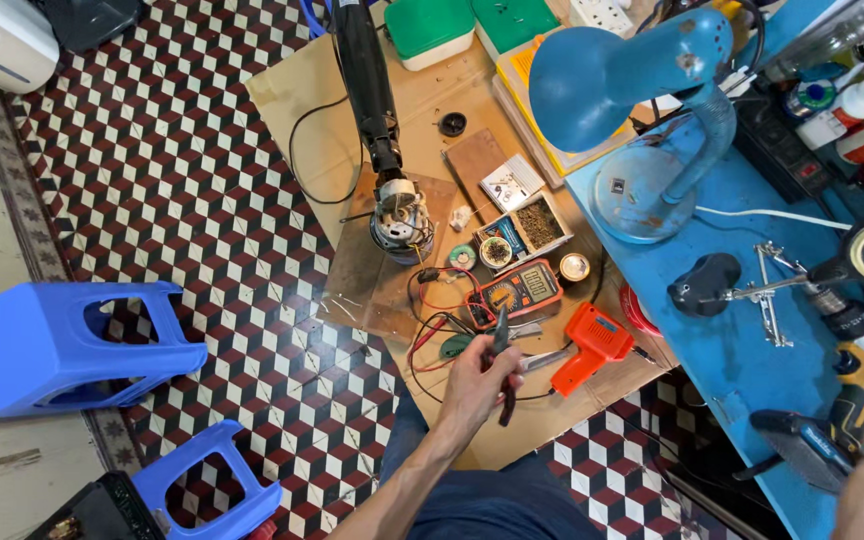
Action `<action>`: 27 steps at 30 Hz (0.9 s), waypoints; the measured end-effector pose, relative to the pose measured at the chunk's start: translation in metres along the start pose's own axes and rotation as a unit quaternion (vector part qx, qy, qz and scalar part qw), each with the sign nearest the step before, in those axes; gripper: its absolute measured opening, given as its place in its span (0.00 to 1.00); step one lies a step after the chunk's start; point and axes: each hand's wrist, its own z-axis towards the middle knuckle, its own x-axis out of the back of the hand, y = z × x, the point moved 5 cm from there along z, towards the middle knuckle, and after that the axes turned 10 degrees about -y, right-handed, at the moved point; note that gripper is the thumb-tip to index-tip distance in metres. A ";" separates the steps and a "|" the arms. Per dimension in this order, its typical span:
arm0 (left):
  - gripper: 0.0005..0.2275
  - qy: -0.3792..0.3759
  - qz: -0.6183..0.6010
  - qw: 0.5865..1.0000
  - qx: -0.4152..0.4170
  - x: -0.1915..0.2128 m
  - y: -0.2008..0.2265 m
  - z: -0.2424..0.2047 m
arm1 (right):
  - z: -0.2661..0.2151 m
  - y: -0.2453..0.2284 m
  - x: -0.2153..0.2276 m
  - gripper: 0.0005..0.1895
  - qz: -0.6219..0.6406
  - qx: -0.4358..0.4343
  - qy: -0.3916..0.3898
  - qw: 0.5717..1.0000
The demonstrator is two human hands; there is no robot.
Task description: The person disassembles a small electric motor attached to a long black tube, using a cordless drill, pliers, and a screwdriver. They remove screws, separate the motor housing, and inspect the internal components including the rotor and stator.
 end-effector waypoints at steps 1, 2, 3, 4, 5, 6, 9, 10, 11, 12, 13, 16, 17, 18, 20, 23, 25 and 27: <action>0.12 0.022 -0.013 1.000 0.002 0.008 0.000 -0.006 | -0.026 -0.028 -0.022 0.10 0.004 0.013 -0.068 0.998; 0.13 0.044 -0.026 0.999 0.004 0.018 -0.001 -0.008 | -0.052 -0.054 -0.049 0.09 0.010 0.026 -0.138 0.990; 0.13 0.082 -0.055 0.995 -0.011 0.031 -0.001 -0.009 | -0.076 -0.077 -0.080 0.08 0.010 0.033 -0.216 0.976; 0.14 0.120 -0.083 0.989 -0.027 0.046 0.000 -0.008 | -0.096 -0.087 -0.118 0.12 -0.014 -0.050 -0.309 0.950; 0.14 0.160 -0.111 0.980 -0.042 0.060 0.001 -0.009 | -0.117 -0.105 -0.156 0.12 -0.026 -0.011 -0.377 0.926; 0.15 0.190 -0.108 0.974 -0.052 0.074 0.003 -0.010 | -0.130 -0.115 -0.199 0.13 0.054 -0.038 -0.460 0.885; 0.17 0.263 -0.111 0.954 -0.089 0.121 0.025 -0.004 | -0.153 -0.140 -0.320 0.12 0.112 -0.010 -0.552 0.826; 0.16 0.276 -0.121 0.948 -0.101 0.135 0.034 0.002 | -0.157 -0.142 -0.351 0.13 0.112 0.008 -0.559 0.821; 0.15 0.289 -0.131 0.942 -0.111 0.144 0.042 0.008 | -0.159 -0.142 -0.377 0.13 0.111 0.025 -0.566 0.817; 0.15 0.293 -0.115 0.944 -0.101 0.150 0.051 0.016 | -0.158 -0.141 -0.400 0.13 0.120 0.031 -0.574 0.809; 0.14 0.296 -0.098 0.946 -0.089 0.157 0.058 0.020 | -0.159 -0.138 -0.421 0.13 0.130 0.034 -0.583 0.801; 0.16 0.295 -0.071 0.951 -0.067 0.168 0.080 0.036 | -0.164 -0.128 -0.451 0.14 0.132 0.031 -0.591 0.795; 0.17 0.293 -0.067 0.952 -0.061 0.170 0.085 0.040 | -0.166 -0.127 -0.455 0.14 0.127 0.027 -0.592 0.796; 0.18 0.293 -0.062 0.953 -0.052 0.171 0.088 0.044 | -0.167 -0.127 -0.456 0.13 0.116 0.032 -0.593 0.797; 0.19 0.295 -0.053 0.953 -0.037 0.172 0.091 0.051 | -0.163 -0.129 -0.454 0.12 0.094 0.044 -0.594 0.798; 0.19 0.267 -0.031 0.962 -0.052 0.169 0.093 0.060 | -0.162 -0.139 -0.447 0.11 0.049 0.095 -0.593 0.798; 0.19 0.262 -0.021 0.964 -0.046 0.166 0.091 0.065 | -0.162 -0.148 -0.440 0.11 0.051 0.136 -0.591 0.794; 0.19 0.261 -0.019 0.964 -0.044 0.163 0.090 0.068 | -0.163 -0.158 -0.436 0.11 0.052 0.191 -0.578 0.792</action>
